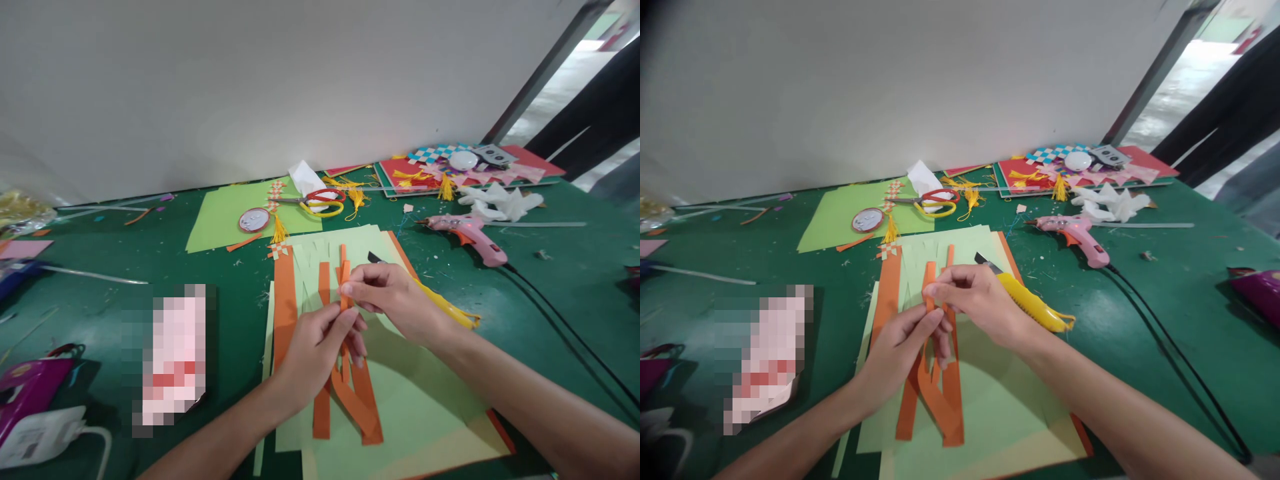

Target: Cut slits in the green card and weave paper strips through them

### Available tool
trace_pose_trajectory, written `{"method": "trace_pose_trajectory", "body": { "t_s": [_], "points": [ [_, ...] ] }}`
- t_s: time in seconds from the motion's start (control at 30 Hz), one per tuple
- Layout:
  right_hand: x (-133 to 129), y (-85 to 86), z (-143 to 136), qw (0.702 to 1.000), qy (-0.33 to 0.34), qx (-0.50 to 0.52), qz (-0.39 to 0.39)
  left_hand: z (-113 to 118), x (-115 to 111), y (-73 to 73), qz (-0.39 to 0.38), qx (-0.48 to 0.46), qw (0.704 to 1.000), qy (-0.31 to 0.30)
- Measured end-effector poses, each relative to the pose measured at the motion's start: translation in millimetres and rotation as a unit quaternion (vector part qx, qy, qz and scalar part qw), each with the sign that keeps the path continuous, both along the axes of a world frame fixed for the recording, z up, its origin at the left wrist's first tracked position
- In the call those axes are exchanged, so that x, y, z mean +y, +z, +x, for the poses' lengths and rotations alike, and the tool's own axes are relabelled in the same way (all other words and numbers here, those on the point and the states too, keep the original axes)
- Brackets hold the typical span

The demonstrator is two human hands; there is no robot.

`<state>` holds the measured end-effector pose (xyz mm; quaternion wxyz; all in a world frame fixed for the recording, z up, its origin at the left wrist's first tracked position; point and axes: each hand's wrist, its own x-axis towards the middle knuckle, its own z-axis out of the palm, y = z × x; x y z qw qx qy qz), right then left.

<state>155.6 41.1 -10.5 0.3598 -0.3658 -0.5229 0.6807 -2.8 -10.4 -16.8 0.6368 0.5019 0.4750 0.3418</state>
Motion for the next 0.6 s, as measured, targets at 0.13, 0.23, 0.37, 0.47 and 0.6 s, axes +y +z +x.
{"method": "trace_pose_trajectory", "body": {
  "t_s": [0.13, 0.23, 0.37, 0.47, 0.6],
  "points": [
    [1.8, 2.7, 2.2, 0.999, -0.041, -0.029, 0.013, 0.3, -1.9, -1.1, -0.008, 0.007, 1.000, -0.007],
    [3.2, 3.2, 3.5, 0.999, -0.032, -0.033, 0.002, 0.4, -2.8, -0.3, -0.005, 0.006, 1.000, -0.004],
    [3.9, 2.4, 3.3, 0.998, 0.043, -0.032, -0.017, 0.2, -1.5, 0.8, 0.008, 0.005, 1.000, 0.006],
    [3.9, 1.1, 2.8, 0.997, 0.063, -0.011, -0.033, 0.1, 0.5, 1.5, 0.013, 0.002, 1.000, 0.014],
    [3.4, -1.8, 2.2, 0.998, 0.046, 0.023, -0.041, 0.3, 1.6, 3.2, 0.013, -0.002, 1.000, 0.008]
  ]
}}
